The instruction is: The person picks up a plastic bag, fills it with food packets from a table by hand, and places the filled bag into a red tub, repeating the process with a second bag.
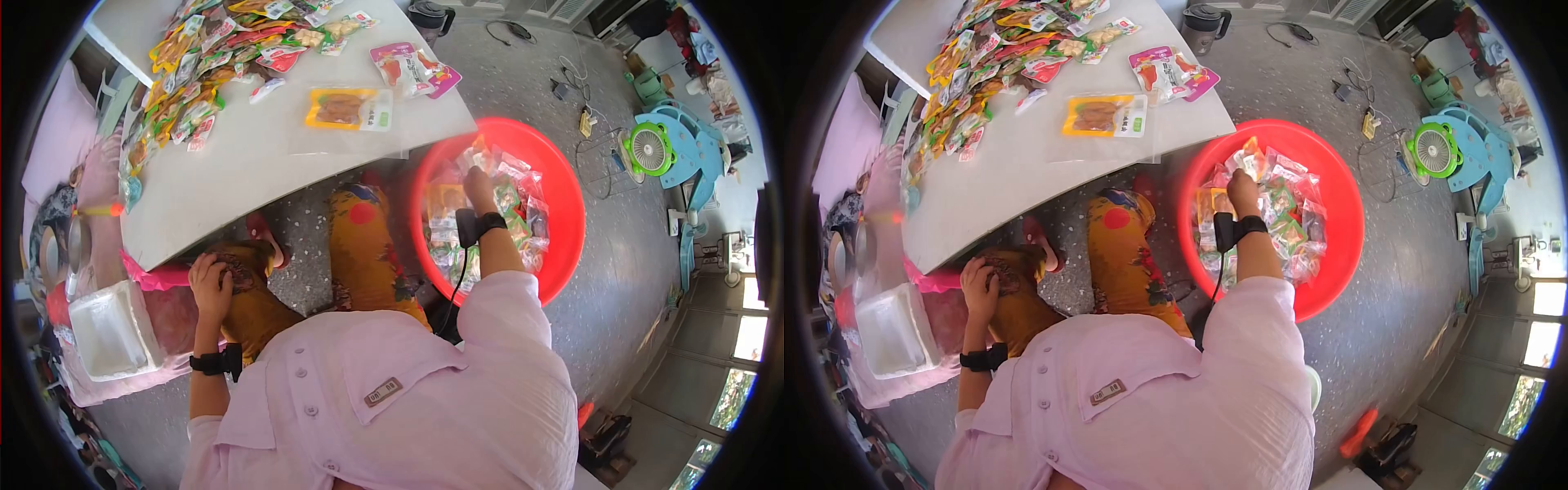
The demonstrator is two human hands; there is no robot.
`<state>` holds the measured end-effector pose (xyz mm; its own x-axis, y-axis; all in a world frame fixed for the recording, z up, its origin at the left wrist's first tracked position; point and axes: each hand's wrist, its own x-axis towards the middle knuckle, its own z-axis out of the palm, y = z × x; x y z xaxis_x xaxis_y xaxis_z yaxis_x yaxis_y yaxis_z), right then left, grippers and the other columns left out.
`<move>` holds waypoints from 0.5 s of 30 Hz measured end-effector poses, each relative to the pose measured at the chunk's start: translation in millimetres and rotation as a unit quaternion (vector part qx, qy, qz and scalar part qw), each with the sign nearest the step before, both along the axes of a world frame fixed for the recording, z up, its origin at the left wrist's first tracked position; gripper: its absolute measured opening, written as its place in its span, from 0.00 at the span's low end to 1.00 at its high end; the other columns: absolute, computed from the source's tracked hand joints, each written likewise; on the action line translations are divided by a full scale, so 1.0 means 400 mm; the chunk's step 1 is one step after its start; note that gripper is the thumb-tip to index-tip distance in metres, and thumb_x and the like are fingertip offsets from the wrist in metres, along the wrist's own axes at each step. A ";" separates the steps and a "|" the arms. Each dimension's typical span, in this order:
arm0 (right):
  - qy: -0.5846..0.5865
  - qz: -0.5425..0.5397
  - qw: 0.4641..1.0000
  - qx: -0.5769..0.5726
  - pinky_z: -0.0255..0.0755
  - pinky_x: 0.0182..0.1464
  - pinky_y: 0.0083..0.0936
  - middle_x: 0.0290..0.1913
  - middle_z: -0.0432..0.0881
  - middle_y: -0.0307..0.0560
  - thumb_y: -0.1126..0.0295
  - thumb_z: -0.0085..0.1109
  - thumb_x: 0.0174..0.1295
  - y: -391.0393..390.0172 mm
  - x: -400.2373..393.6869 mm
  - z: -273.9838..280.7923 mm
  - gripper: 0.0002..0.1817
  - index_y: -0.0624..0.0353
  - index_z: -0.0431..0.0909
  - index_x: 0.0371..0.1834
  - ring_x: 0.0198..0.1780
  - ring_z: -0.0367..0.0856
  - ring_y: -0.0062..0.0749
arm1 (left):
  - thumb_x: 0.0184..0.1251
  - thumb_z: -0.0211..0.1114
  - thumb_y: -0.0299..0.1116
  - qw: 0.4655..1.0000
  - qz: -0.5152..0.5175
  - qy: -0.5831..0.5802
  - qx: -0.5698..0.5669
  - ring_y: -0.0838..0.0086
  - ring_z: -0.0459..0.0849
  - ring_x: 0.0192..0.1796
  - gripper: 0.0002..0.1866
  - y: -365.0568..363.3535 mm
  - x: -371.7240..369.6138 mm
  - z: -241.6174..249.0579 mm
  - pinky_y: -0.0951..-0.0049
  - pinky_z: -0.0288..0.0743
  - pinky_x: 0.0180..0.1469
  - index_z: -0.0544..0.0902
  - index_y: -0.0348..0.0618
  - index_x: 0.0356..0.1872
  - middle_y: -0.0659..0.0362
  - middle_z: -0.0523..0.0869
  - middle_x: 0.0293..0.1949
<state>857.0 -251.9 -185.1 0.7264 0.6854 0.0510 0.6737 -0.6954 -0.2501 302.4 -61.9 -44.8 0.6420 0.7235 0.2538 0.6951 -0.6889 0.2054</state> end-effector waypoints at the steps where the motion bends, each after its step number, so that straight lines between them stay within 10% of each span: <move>1: 0.023 0.028 0.999 0.027 0.70 0.34 0.42 0.26 0.76 0.60 0.69 0.41 0.52 0.018 -0.031 -0.045 0.09 0.62 0.71 0.27 0.34 0.76 0.53 | 0.45 0.59 0.28 1.000 -0.004 -0.001 0.000 0.60 0.66 0.55 0.08 0.000 0.001 0.002 0.61 0.55 0.56 0.76 0.44 0.30 0.56 0.74 0.44; 6: 0.106 0.129 0.969 0.181 0.69 0.33 0.35 0.28 0.76 0.61 0.69 0.47 0.51 0.093 -0.241 0.003 0.09 0.63 0.73 0.29 0.33 0.76 0.51 | 0.44 0.59 0.29 1.000 -0.008 -0.004 0.004 0.60 0.67 0.54 0.09 0.000 -0.001 0.002 0.62 0.56 0.55 0.76 0.44 0.30 0.57 0.74 0.44; 10: 0.220 0.126 0.922 0.291 0.69 0.34 0.24 0.28 0.78 0.48 0.69 0.51 0.52 0.126 -0.388 0.159 0.08 0.61 0.75 0.32 0.31 0.77 0.30 | 0.42 0.61 0.32 0.998 0.011 -0.056 0.027 0.61 0.68 0.52 0.09 -0.007 -0.017 0.011 0.59 0.58 0.52 0.77 0.46 0.29 0.59 0.75 0.41; 13: 0.337 0.162 0.880 0.293 0.68 0.39 0.23 0.38 0.75 0.49 0.72 0.51 0.52 0.143 -0.522 0.300 0.11 0.63 0.71 0.39 0.41 0.75 0.36 | 0.41 0.60 0.34 0.995 0.022 -0.092 0.024 0.63 0.69 0.52 0.10 -0.006 -0.041 -0.005 0.60 0.58 0.53 0.77 0.46 0.28 0.60 0.76 0.42; 15: 0.172 0.294 0.889 0.308 0.64 0.46 0.29 0.44 0.72 0.49 0.70 0.53 0.51 0.160 -0.576 0.292 0.14 0.61 0.69 0.41 0.49 0.70 0.42 | 0.43 0.60 0.34 0.989 0.043 -0.139 0.004 0.62 0.69 0.51 0.10 -0.012 -0.056 -0.007 0.61 0.58 0.54 0.77 0.45 0.30 0.58 0.76 0.41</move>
<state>626.8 -188.1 -68.3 0.2972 0.8707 0.3920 0.6858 0.0910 -0.7220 280.0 -66.8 -47.4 0.4831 0.7696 0.4175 0.6690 -0.6320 0.3911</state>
